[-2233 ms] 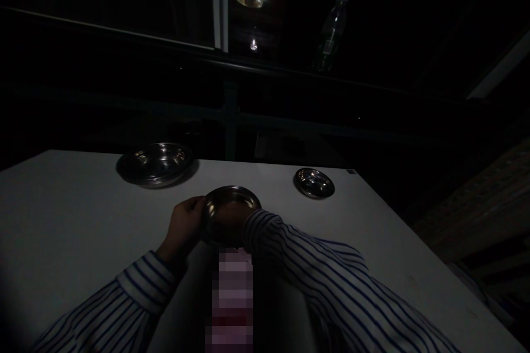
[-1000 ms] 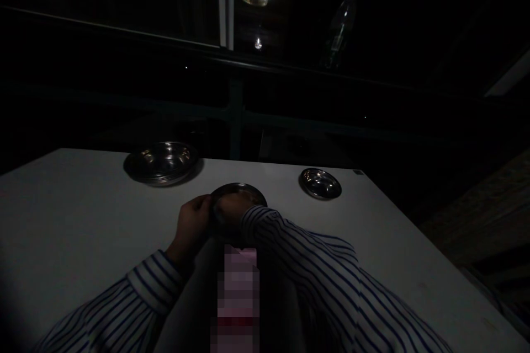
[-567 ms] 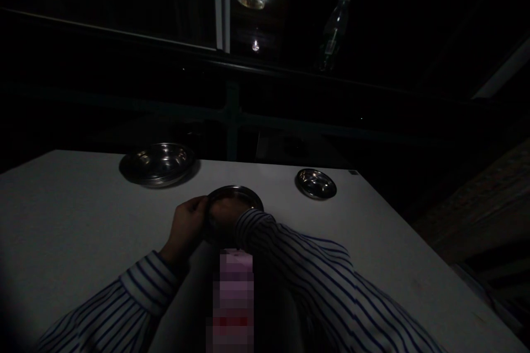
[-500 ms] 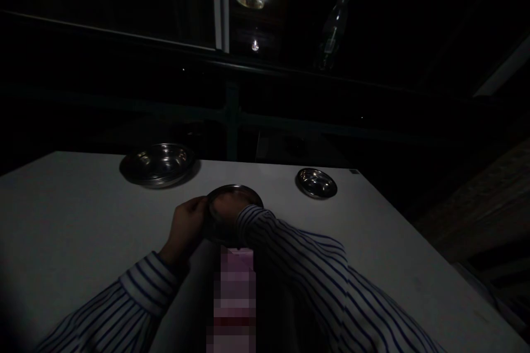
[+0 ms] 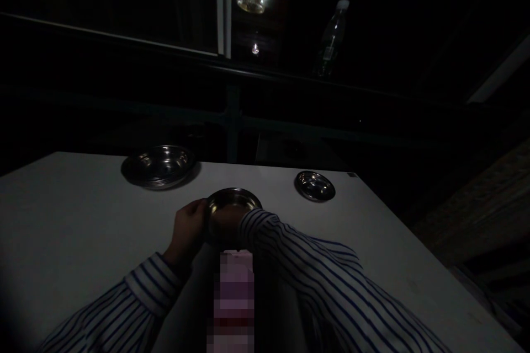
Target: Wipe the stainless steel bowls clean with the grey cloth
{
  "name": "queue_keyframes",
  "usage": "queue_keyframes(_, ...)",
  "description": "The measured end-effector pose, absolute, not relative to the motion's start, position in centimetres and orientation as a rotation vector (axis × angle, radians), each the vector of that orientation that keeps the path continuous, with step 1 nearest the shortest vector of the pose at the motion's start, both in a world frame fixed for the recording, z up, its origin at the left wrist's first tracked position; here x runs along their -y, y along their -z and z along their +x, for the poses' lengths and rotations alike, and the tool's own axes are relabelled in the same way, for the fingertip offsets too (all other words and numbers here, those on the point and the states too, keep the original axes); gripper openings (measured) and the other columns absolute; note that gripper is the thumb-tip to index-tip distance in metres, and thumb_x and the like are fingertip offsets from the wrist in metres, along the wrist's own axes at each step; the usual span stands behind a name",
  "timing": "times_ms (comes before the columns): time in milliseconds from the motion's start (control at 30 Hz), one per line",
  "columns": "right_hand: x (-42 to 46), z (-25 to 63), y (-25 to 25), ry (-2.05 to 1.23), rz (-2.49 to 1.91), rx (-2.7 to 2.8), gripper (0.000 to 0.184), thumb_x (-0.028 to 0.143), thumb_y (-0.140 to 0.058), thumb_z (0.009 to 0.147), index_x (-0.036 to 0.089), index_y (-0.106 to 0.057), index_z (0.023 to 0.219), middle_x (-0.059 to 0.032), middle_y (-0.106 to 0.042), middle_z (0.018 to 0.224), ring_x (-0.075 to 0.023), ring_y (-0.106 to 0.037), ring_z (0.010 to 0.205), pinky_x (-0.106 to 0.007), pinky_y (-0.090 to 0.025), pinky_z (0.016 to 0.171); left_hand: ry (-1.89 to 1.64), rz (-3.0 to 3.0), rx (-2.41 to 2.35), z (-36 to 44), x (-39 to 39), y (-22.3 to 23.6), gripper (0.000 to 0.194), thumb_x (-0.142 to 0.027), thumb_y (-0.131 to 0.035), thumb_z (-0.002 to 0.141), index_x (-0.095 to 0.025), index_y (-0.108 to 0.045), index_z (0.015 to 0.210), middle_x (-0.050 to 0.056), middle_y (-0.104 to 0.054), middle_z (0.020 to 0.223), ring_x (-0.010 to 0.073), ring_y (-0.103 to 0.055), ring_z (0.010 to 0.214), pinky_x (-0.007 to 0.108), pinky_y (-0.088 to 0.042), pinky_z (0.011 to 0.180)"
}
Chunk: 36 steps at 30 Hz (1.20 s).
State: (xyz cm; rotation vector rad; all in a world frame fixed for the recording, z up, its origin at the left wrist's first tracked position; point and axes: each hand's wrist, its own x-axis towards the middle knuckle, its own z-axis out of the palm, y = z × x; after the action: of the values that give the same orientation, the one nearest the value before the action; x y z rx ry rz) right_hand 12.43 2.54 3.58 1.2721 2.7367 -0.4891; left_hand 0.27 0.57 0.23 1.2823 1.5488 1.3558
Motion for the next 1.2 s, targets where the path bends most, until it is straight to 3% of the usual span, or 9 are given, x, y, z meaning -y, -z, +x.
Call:
queue_keyframes(100, -2.4, 11.5, -3.4, 0.585, 1.477, -2.738, 0.015, 0.024, -0.049, 0.084, 0.012, -0.058, 0.084, -0.0034, -0.063, 0.083, -0.0127, -0.059, 0.074, -0.028, -0.046, 0.067, -1.371, 1.15, -1.381, 0.2, -0.3, 0.1, 0.035, -0.04, -0.049, 0.072, -0.011, -0.067, 0.082, 0.007, -0.07, 0.072, 0.0195, -0.062, 0.069, 0.029, -0.047, 0.063)
queue_keyframes(300, -2.2, 10.8, -3.2, 0.657, 2.097, -2.657, 0.028, 0.018, -0.038, 0.083, 0.007, -0.044, 0.108, -0.014, -0.061, 0.096, -0.0175, -0.059, 0.082, -0.027, -0.042, 0.066, -1.349, 0.952, -1.226, 0.5, 0.2, -0.2, 0.035, -0.046, -0.053, 0.07, -0.013, -0.062, 0.07, 0.003, -0.064, 0.06, 0.0126, -0.055, 0.052, 0.024, -0.043, 0.053)
queue_keyframes(500, -1.0, 10.6, -4.1, 0.857, 1.817, -2.863, 0.019, 0.018, -0.048, 0.078, 0.019, -0.053, 0.096, -0.0015, -0.064, 0.093, -0.0114, -0.059, 0.082, -0.019, -0.043, 0.068, -1.304, 0.697, -1.346, 0.5, 0.4, -1.4, 0.043, -0.054, -0.042, 0.075, -0.016, -0.053, 0.058, -0.003, -0.051, 0.045, 0.0101, -0.046, 0.039, 0.023, -0.036, 0.04)
queue_keyframes(667, -1.4, 10.5, -4.4, 0.787, 1.956, -2.847, 0.031, 0.016, -0.04, 0.081, 0.01, -0.047, 0.11, -0.0148, -0.059, 0.106, -0.0199, -0.056, 0.095, -0.031, -0.042, 0.08, -1.273, 0.745, -1.244, 0.4, 0.2, -0.5, 0.048, -0.061, -0.041, 0.071, -0.016, -0.054, 0.062, -0.004, -0.047, 0.041, 0.0104, -0.042, 0.033, 0.023, -0.031, 0.035)
queue_keyframes(833, -1.3, 10.7, -4.3, 0.901, 1.608, -2.945, 0.027, 0.013, -0.049, 0.074, 0.021, -0.059, 0.098, -0.0008, -0.065, 0.096, -0.0129, -0.059, 0.087, -0.021, -0.043, 0.076, -1.334, 0.661, -1.308, 0.3, 0.1, -0.1, 0.048, -0.062, -0.043, 0.069, -0.016, -0.052, 0.056, -0.003, -0.048, 0.041, 0.01, -0.043, 0.033, 0.023, -0.031, 0.035)
queue_keyframes(1033, -1.3, 10.9, -4.5, 0.831, 1.788, -2.927, 0.034, 0.015, -0.04, 0.08, 0.013, -0.054, 0.112, -0.0105, -0.061, 0.108, -0.0186, -0.056, 0.097, -0.029, -0.041, 0.083, -1.329, 0.696, -1.271, 0.4, 0.2, -0.3, 0.046, -0.061, -0.049, 0.066, -0.016, -0.052, 0.055, -0.004, -0.045, 0.039, 0.0097, -0.041, 0.032, 0.023, -0.03, 0.035)
queue_keyframes(1200, -0.5, 11.2, -5.1, 0.92, 1.455, -2.957, 0.026, 0.011, -0.048, 0.074, 0.018, -0.064, 0.093, -0.0012, -0.066, 0.089, -0.0131, -0.06, 0.08, -0.021, -0.043, 0.073, -1.342, 0.667, -1.244, 0.4, 0.5, -0.8, 0.039, -0.053, -0.049, 0.069, -0.015, -0.054, 0.059, -0.003, -0.049, 0.042, 0.0095, -0.042, 0.032, 0.022, -0.029, 0.034)
